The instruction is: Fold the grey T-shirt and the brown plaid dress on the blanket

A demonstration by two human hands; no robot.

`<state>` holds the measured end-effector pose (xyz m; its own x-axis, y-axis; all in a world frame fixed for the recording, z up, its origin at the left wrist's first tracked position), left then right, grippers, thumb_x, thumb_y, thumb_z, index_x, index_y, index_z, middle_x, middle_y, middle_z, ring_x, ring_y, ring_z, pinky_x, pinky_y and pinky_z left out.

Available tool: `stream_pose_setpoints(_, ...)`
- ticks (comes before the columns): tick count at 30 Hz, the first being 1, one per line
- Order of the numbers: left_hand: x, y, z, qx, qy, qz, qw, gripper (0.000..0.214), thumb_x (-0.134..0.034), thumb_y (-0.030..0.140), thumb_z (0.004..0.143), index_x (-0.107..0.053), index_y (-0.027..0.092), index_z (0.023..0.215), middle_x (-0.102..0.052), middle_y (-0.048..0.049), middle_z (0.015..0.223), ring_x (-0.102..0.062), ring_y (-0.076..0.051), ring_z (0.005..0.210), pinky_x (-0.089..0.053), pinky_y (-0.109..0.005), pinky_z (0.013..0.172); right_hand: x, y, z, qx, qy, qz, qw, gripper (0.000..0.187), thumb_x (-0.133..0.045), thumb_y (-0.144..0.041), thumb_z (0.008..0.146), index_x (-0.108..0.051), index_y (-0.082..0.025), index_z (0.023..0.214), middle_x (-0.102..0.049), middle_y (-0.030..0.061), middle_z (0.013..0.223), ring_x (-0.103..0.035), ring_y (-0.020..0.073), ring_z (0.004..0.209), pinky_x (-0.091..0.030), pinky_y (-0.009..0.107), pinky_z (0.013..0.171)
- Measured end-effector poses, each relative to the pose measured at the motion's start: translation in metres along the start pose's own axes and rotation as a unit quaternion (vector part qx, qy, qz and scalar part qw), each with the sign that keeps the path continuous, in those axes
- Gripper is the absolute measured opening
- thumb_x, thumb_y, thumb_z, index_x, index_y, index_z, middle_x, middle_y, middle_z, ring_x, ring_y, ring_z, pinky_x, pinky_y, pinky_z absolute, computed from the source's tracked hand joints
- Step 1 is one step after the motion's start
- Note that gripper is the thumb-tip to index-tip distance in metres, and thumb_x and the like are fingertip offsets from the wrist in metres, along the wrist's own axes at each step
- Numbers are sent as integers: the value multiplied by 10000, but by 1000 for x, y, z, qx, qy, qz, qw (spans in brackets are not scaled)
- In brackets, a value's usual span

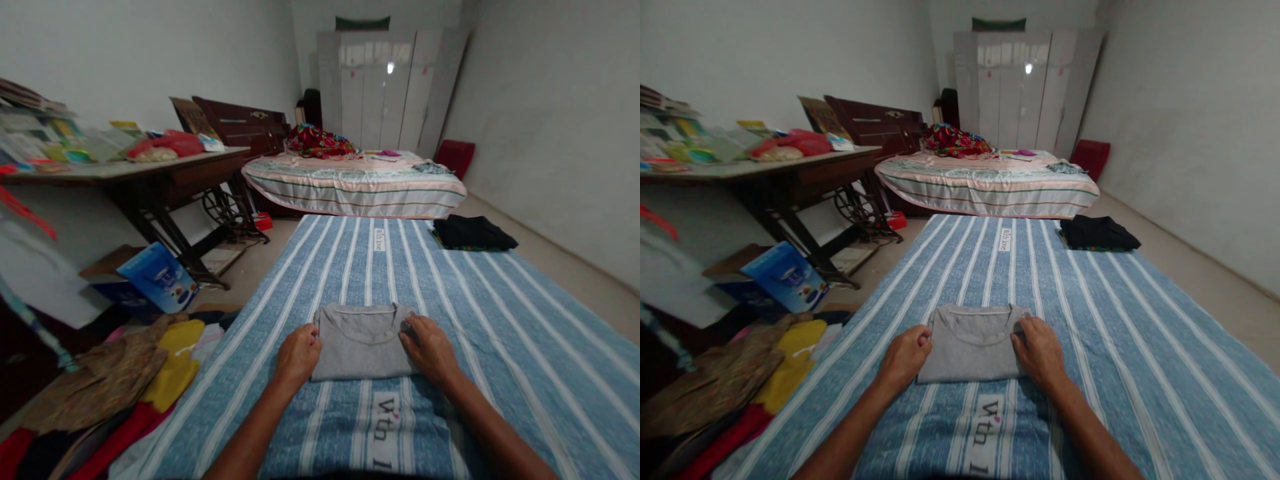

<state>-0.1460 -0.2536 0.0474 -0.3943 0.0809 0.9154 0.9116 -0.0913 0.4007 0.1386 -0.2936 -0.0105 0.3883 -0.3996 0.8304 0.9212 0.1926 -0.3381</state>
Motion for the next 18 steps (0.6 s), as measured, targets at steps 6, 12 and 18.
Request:
stream_pose_setpoints(6,-4,-5,10,75,-3,-63,995,143,-560,262,756,-628,183,854,-605,18,676,-586,-141,663,-368,-217,597,-8,1,-5,16,30,17,999,278,-477,-309,866,-590,-151,1065,-618,140,1115,-536,278,1097,-425,433,962)
stream_pose_setpoints(12,2,5,2,72,-14,-65,995,145,-507,196,768,-597,184,655,-538,32,567,-557,-131,624,-329,-214,564,-6,1,-4,18,31,37,999,252,-482,-317,863,-591,-173,1039,-619,133,1111,-545,275,1083,-432,438,958)
stream_pose_setpoints(18,4,9,-5,67,17,-27,997,201,-451,159,816,-546,186,641,-562,21,658,-544,-113,667,-348,-204,616,-2,5,6,2,38,50,998,246,-457,-301,863,-601,-185,1025,-634,131,1078,-561,270,1047,-447,432,924)
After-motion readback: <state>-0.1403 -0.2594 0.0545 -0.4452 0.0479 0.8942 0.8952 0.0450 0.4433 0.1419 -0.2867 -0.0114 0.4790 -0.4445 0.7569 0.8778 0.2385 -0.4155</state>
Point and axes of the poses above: each hand's wrist, its own z-axis towards the middle knuckle, its own x-axis out of the back of the hand, y = z × x, the point moved 1 cm from there along z, towards the middle knuckle
